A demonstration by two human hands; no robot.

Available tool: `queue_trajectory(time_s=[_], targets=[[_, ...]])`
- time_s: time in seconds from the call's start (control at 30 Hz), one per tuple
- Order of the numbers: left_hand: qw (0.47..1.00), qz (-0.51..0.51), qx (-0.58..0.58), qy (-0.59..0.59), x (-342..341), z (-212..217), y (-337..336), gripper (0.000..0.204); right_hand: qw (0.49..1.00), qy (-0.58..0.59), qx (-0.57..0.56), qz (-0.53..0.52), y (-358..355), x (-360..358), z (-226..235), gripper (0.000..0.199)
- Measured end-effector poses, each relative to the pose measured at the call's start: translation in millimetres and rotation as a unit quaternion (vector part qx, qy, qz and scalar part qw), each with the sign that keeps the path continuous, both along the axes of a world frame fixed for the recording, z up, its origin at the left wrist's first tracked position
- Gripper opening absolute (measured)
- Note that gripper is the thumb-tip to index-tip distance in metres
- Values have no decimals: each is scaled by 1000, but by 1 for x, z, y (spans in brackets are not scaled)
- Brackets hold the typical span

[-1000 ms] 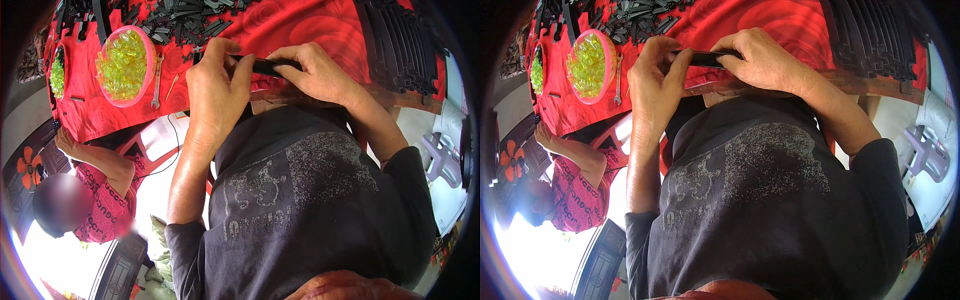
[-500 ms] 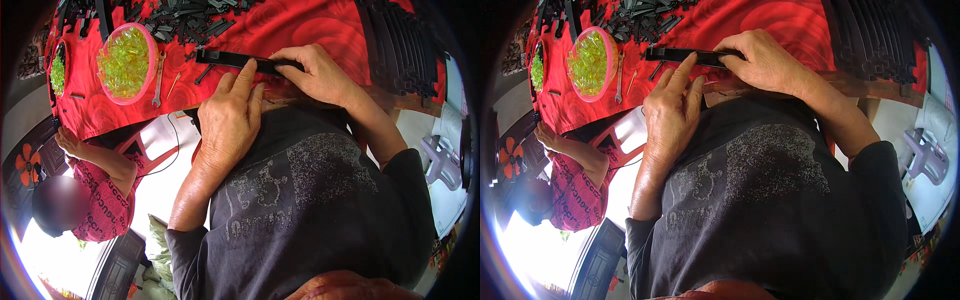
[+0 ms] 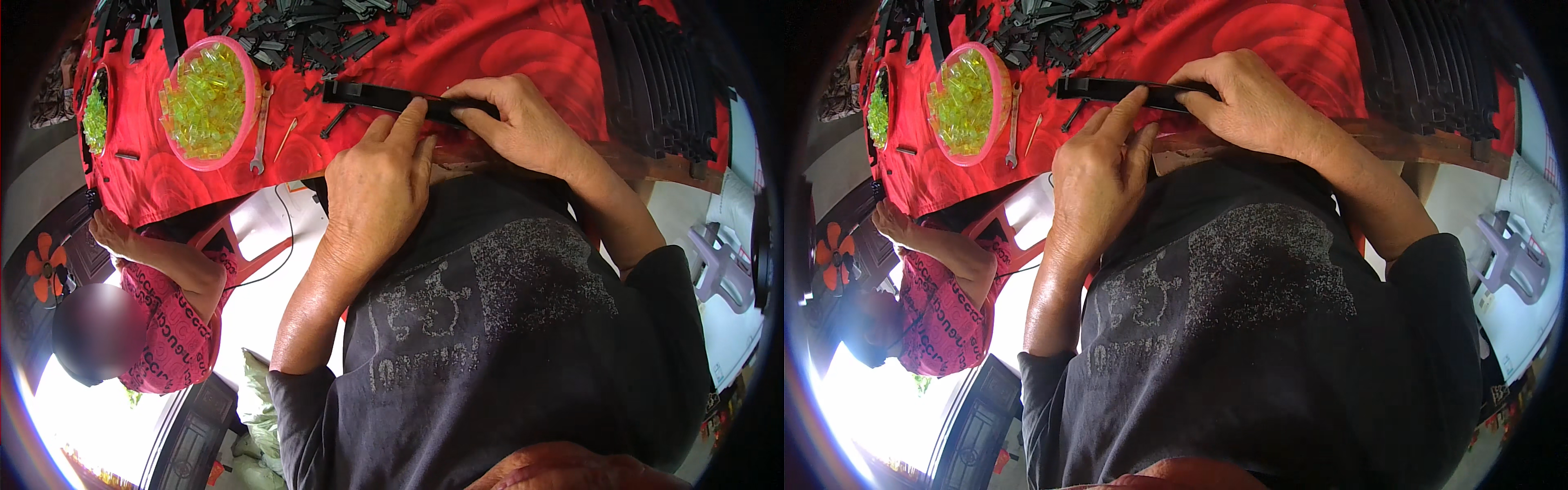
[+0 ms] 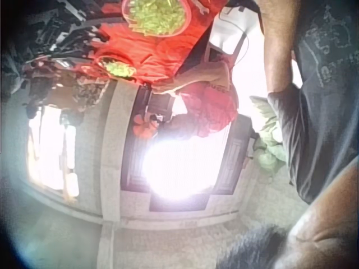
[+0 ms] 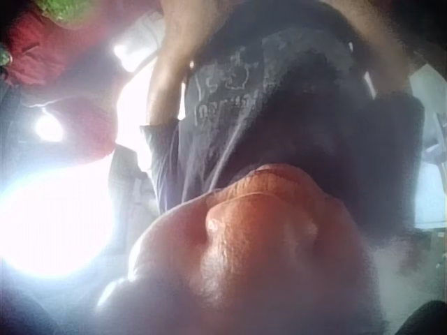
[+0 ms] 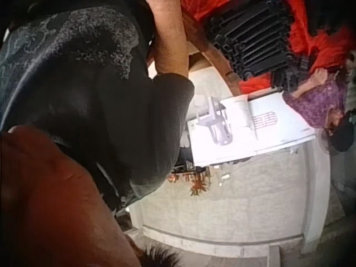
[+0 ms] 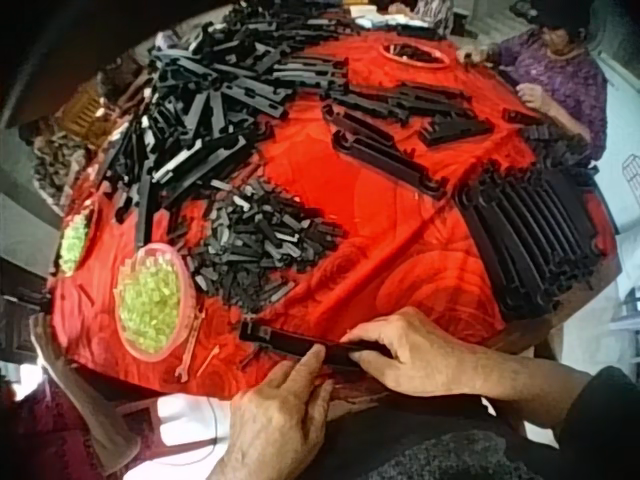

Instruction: The person assembles black plastic housing components by hand, fitting green connector pins and a plastic chassis into the housing.

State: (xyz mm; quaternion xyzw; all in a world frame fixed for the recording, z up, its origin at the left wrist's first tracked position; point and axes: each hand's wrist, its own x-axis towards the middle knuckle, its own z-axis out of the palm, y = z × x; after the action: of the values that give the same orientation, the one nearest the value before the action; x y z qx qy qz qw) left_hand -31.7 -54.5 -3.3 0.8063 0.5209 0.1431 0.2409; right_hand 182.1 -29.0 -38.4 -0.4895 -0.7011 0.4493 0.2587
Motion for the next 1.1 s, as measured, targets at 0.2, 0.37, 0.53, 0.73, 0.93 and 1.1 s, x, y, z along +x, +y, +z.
queue_trajectory(time_s=[0.2,0.37,0.53,0.73,0.93,1.1], targets=[[1000,23,-5,6,3,14,1,33,999,-8,-38,-1,0,0,5,25],[1000,-3,-2,8,6,20,8,22,998,-7,-64,-2,0,-1,7,25],[1000,-19,-12,14,-3,26,19,15,996,-16,-85,-3,0,-2,13,25],[996,-65,-53,7,-10,23,30,15,998,-13,-60,7,1,-4,13,25],[995,-82,-63,16,-10,22,33,18,999,-17,-45,13,1,-4,12,25],[995,-66,-67,16,-9,21,24,21,998,-16,-58,2,1,-5,14,24]])
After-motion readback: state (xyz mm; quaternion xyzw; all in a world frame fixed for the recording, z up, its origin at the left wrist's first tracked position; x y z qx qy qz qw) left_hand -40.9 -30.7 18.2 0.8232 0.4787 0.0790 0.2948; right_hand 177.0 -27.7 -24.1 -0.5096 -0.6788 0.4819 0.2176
